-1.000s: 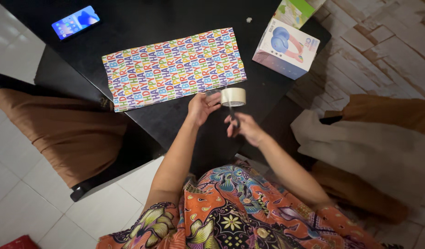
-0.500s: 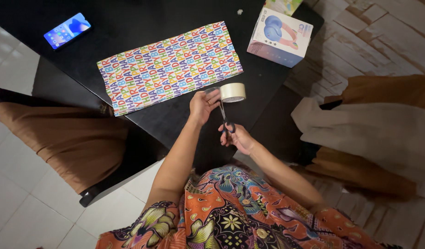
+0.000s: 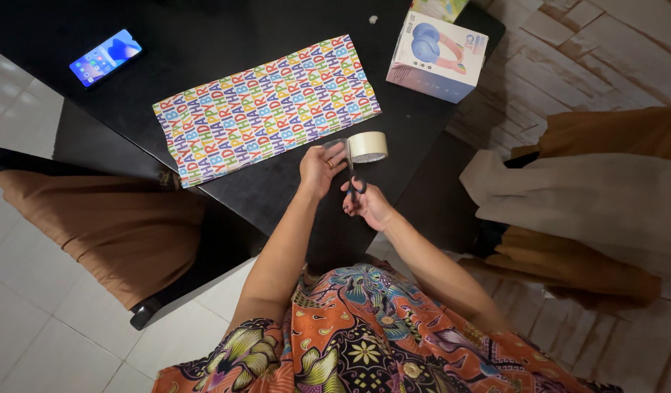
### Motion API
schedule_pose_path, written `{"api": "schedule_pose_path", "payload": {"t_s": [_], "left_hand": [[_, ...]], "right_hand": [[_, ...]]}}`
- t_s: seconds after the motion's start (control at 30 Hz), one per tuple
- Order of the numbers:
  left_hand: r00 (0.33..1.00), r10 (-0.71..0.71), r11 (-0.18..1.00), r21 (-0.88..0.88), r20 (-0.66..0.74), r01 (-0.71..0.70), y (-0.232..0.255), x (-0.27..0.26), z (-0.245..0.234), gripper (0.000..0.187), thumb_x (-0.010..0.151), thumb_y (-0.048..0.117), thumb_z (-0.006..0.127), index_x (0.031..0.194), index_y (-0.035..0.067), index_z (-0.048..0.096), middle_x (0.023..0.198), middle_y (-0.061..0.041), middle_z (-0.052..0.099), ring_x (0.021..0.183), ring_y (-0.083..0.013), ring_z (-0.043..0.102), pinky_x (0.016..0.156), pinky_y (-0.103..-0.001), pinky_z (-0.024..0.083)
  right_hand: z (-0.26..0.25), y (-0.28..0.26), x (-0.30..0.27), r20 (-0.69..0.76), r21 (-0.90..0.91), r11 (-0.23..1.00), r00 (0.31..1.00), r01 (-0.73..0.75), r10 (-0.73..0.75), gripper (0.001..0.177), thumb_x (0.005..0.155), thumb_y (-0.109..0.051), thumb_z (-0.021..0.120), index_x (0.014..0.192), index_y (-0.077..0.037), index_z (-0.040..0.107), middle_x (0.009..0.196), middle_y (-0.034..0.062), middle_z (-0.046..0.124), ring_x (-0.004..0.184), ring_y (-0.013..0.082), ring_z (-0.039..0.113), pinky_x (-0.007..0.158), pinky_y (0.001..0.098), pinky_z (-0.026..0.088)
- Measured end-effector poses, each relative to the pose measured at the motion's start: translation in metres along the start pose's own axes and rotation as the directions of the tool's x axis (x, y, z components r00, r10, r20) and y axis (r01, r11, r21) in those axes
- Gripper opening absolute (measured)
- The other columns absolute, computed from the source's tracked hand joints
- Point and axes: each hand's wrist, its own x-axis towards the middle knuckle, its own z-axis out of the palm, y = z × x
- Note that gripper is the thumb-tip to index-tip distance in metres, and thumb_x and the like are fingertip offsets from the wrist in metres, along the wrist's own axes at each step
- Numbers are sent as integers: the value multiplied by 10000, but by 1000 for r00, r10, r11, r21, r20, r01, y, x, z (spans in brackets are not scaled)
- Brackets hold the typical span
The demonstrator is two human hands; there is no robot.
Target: The person prepares to wrap a gift by handling a roll of clear tape and a pair of scissors. They pull tape from the roll, cut a strip with scissors, and place it on a rectangular gift box wrapped in colorful 'Happy Birthday' paper. The person repeats cutting and applying tape to secure the wrapping.
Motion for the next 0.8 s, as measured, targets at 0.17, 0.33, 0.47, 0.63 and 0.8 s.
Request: {"api": "schedule_pose_path", "payload": {"t_s": [0.17, 0.33, 0.47, 0.63, 0.8], "left_hand": [[1000, 0, 1000, 17, 5, 0, 1, -2, 1, 202, 965, 203, 400, 1069, 49, 479, 1253, -279, 670, 1184, -413, 651, 1016, -594, 492], [1000, -6, 1000, 28, 12, 5, 5, -6, 7, 223, 971, 204, 385, 1076, 35, 485, 1253, -276, 674, 1202, -407, 648, 1032, -581, 485], [1000, -7, 1000, 26, 6, 7, 8, -10, 11, 223, 971, 199, 372, 1078, 35, 479, 1252, -274, 670, 1202, -404, 643, 1036, -579, 479], [1000, 0, 999, 47, -9, 1, 11, -13, 16, 229, 979, 188, 348, 1081, 25, 471, 1258, -294, 661, 1207, -403, 646, 1052, -589, 474], [1000, 2, 998, 64, -3, -2, 13, -16, 18, 214, 975, 176, 334, 1078, 34, 456, 1271, -299, 655, 1219, -404, 642, 1066, -590, 462]], "right_hand": [[-3, -3, 1, -33, -26, 1000, 999, -7, 6, 515, 988, -536, 566, 1146, -47, 604, 702, 53, 616, 714, 186, 625, 666, 312, 481], [-2, -9, 4, -18, -15, 1000, 1000, 7, -7, 501, 990, -526, 578, 1131, -46, 605, 682, 51, 601, 691, 187, 609, 640, 310, 459], [0, -11, 1, -21, -29, 1000, 1000, 5, -5, 498, 982, -528, 576, 1125, -52, 605, 674, 41, 594, 694, 181, 611, 634, 301, 456], [1, -12, 1, -27, -25, 1000, 1000, 8, -9, 482, 981, -506, 593, 1117, -45, 614, 674, 33, 587, 700, 171, 609, 633, 304, 458], [2, -11, 3, -39, -6, 1000, 999, 21, -21, 392, 998, -419, 622, 1094, -38, 626, 646, 41, 570, 660, 171, 585, 599, 307, 435]]}}
